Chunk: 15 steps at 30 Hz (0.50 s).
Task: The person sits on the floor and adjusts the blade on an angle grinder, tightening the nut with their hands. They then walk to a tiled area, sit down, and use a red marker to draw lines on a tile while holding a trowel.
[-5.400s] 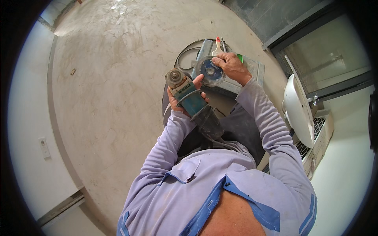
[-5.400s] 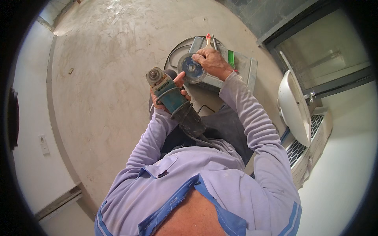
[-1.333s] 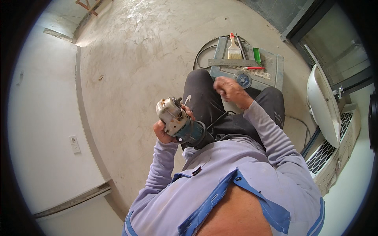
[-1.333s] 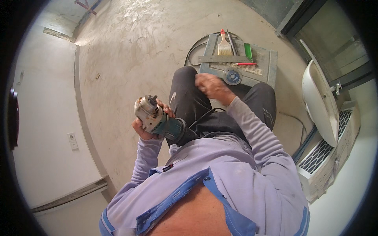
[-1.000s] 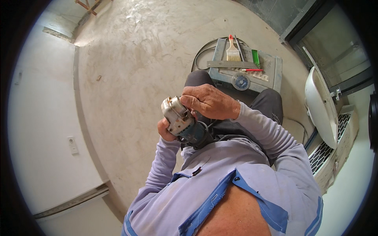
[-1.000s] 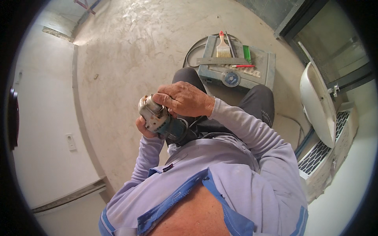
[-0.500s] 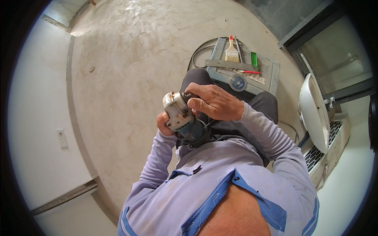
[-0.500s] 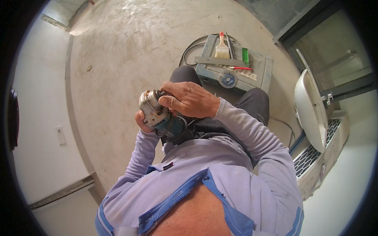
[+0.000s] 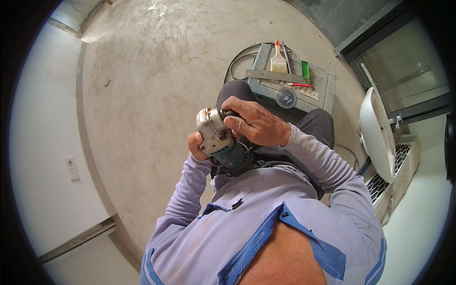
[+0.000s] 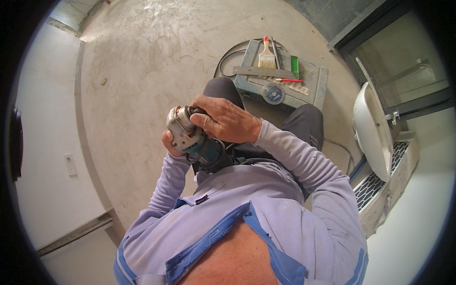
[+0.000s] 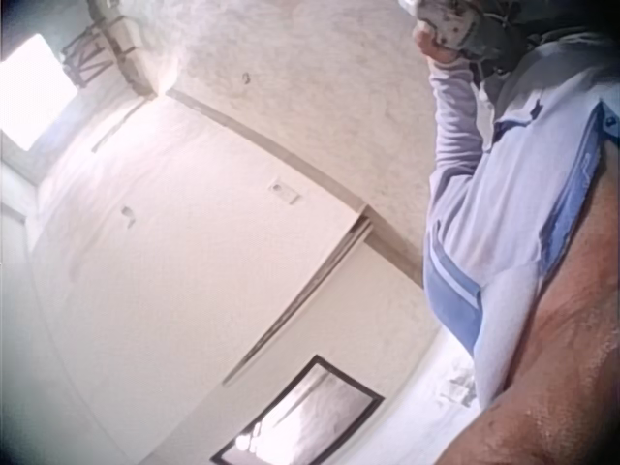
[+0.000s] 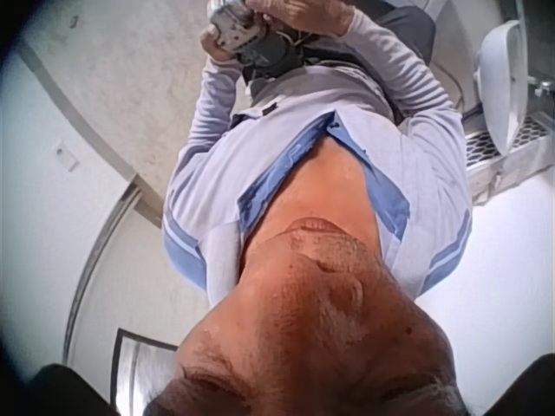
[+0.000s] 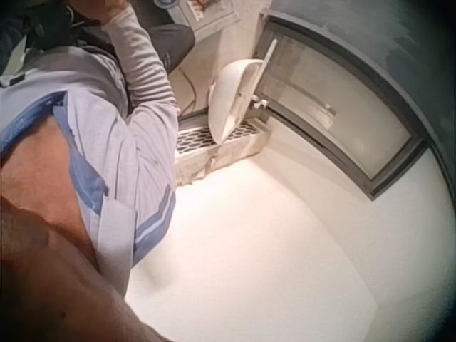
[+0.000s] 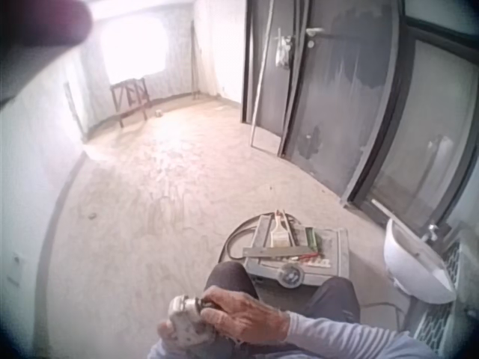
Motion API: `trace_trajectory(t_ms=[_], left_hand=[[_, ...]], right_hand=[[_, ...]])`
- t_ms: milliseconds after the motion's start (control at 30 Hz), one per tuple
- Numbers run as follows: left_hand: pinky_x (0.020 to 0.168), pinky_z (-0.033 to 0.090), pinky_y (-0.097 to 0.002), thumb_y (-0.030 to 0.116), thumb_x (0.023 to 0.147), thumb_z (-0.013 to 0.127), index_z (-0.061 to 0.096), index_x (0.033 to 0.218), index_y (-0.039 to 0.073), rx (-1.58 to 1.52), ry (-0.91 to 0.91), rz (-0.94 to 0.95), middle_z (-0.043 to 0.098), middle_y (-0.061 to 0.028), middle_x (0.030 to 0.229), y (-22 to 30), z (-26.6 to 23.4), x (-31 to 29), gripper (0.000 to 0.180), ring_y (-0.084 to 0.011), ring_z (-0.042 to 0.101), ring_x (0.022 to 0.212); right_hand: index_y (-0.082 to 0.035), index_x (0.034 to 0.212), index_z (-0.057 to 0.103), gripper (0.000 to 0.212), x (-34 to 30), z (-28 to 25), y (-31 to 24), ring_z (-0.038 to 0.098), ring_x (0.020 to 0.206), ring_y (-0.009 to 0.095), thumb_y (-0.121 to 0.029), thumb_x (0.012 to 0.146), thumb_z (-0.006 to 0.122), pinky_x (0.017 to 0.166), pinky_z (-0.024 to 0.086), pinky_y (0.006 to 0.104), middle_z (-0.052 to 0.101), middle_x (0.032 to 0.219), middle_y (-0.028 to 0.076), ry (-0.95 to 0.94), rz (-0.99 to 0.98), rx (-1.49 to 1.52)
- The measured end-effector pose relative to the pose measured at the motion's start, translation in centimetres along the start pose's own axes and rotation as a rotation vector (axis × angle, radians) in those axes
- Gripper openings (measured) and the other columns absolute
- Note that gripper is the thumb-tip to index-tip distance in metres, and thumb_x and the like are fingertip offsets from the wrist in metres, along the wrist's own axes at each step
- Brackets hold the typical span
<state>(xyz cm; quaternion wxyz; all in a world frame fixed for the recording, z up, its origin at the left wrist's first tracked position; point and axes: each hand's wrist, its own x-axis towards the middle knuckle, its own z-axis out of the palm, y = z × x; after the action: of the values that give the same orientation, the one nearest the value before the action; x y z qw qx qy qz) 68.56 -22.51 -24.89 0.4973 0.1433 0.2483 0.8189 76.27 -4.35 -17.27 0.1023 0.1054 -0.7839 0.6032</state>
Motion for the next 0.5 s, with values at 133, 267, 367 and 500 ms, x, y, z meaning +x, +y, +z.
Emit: trace_trajectory(t_ms=[133,267,367,500], left_hand=[[0.086,0.052,-0.0446,0.056,0.07,0.056,0.047,0.132,0.001,-0.029,-0.04,-0.025,0.061,-0.0227,0.109,-0.1,-0.5,-0.1,0.083,-0.0355,0.062,0.096],[0.09,0.052,-0.042,0.045,0.071,0.061,0.043,0.135,-0.001,-0.017,-0.04,-0.025,0.06,-0.0241,0.116,0.2,0.7,-0.5,0.081,-0.0353,0.062,0.104],[0.091,0.052,-0.0424,0.043,0.072,0.061,0.041,0.137,-0.002,0.005,-0.003,-0.019,0.06,-0.0241,0.117,0.2,0.9,-0.8,0.081,-0.0354,0.062,0.104],[0.091,0.051,-0.043,0.042,0.072,0.061,0.04,0.137,-0.002,0.007,-0.018,-0.018,0.059,-0.0232,0.118,0.3,0.8,-1.2,0.082,-0.0345,0.062,0.104]], right_hand=[[0.001,0.095,0.053,0.037,0.1,-0.3,-1.0,0.061,0.059,0.028,-0.035,0.101,0.046,0.055,0.047,0.0383,0.055,0.074,0.015,-0.023,0.124,-0.003],[0.002,0.089,0.054,0.036,-0.5,0.3,-1.5,0.06,0.062,0.033,-0.03,0.1,0.045,0.055,0.046,0.0396,0.055,0.075,0.017,0.068,0.066,-0.133],[0.003,0.089,0.055,0.032,-0.8,0.5,-2.5,0.058,0.065,0.035,-0.027,0.099,0.047,0.056,0.046,0.0411,0.054,0.076,0.017,0.081,0.116,-0.146],[0.002,0.093,0.055,0.027,-1.3,0.9,-1.8,0.057,0.068,0.039,-0.024,0.097,0.052,0.062,0.046,0.0438,0.054,0.081,0.018,0.146,-0.004,-0.144]])
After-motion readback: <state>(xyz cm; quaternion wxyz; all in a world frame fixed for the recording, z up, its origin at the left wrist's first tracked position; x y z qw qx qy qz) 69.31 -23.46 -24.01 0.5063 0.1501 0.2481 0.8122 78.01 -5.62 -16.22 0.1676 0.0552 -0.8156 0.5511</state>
